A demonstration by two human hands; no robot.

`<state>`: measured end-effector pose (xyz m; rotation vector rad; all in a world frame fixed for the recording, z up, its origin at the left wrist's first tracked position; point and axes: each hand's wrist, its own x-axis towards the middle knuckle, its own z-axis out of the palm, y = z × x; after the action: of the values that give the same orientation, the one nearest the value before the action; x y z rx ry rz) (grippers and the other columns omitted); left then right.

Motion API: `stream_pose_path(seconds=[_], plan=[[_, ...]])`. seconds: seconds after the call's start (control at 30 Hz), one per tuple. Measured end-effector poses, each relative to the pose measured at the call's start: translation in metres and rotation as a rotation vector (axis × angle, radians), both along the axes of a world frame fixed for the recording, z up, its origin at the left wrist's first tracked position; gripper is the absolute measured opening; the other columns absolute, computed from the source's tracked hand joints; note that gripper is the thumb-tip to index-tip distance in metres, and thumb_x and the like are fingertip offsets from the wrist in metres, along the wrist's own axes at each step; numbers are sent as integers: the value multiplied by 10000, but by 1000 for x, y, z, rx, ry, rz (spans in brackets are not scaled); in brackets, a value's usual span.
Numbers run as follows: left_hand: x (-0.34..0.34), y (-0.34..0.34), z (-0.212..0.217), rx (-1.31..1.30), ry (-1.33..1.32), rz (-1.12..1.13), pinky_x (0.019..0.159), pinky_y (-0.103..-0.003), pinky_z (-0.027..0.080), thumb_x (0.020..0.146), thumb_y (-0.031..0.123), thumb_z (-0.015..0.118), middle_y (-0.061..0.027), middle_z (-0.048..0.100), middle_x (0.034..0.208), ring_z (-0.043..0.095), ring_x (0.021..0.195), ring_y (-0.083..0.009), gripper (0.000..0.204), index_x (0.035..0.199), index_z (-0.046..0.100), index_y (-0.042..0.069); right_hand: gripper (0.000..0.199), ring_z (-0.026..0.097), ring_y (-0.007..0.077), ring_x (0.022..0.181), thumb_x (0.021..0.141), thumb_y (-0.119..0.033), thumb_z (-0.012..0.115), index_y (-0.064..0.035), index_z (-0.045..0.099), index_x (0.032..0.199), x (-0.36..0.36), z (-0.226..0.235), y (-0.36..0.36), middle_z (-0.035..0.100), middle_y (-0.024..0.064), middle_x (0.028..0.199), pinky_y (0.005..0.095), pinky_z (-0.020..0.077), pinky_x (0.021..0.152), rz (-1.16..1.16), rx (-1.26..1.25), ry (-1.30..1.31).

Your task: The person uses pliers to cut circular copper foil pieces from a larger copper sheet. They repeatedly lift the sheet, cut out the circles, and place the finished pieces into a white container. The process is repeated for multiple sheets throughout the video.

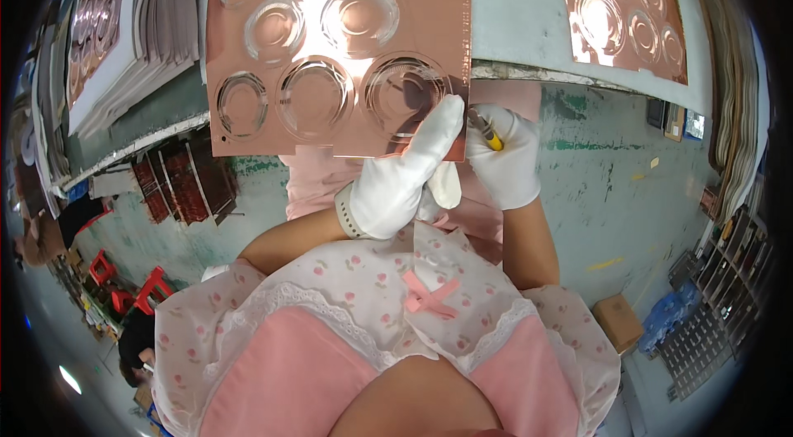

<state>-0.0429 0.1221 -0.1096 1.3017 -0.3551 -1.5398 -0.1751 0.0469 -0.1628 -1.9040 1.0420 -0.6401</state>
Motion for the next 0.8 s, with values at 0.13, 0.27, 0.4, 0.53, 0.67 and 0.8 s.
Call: stream_pose_path(seconds=[0.13,0.27,0.4,0.53,0.67,0.8], plan=[[5,-5,0,138,57,89,402,-240,367,900,271,529,-14,517,599,470,449,-81,275,1089,550,71,112,553,266,534,703,-106,687,-42,603,741,-7,-2,6,565,111,630,331,432,496,140,-10,47],[9,9,-18,-143,-285,-59,411,-231,352,922,154,447,1,504,637,436,476,-62,351,1271,459,119,129,559,279,578,696,-151,685,-65,598,737,-13,-7,16,572,104,660,349,447,530,266,-89,65],[15,11,-8,-126,-300,-174,413,-228,345,933,120,404,8,475,604,413,479,-57,411,1340,408,177,119,553,275,559,712,-140,691,-67,602,742,-13,-3,9,571,104,656,336,443,514,131,-33,86],[16,10,-2,-62,-192,-157,411,-228,334,942,149,403,6,472,609,417,479,-60,388,1329,420,174,120,545,273,545,724,-136,700,-65,607,748,-9,1,0,576,104,661,325,437,502,122,-57,81],[19,7,-3,-16,-56,-102,410,-230,327,944,180,416,7,471,605,424,480,-60,360,1301,449,151,145,568,281,575,707,-158,703,-65,604,757,-5,-1,5,589,106,688,338,456,521,204,-13,107],[13,2,4,149,47,47,397,-239,318,930,227,468,11,460,578,430,462,-62,319,1226,510,116,159,585,289,607,686,-171,700,-69,604,762,-6,-2,10,600,102,713,352,472,545,264,-66,111]])
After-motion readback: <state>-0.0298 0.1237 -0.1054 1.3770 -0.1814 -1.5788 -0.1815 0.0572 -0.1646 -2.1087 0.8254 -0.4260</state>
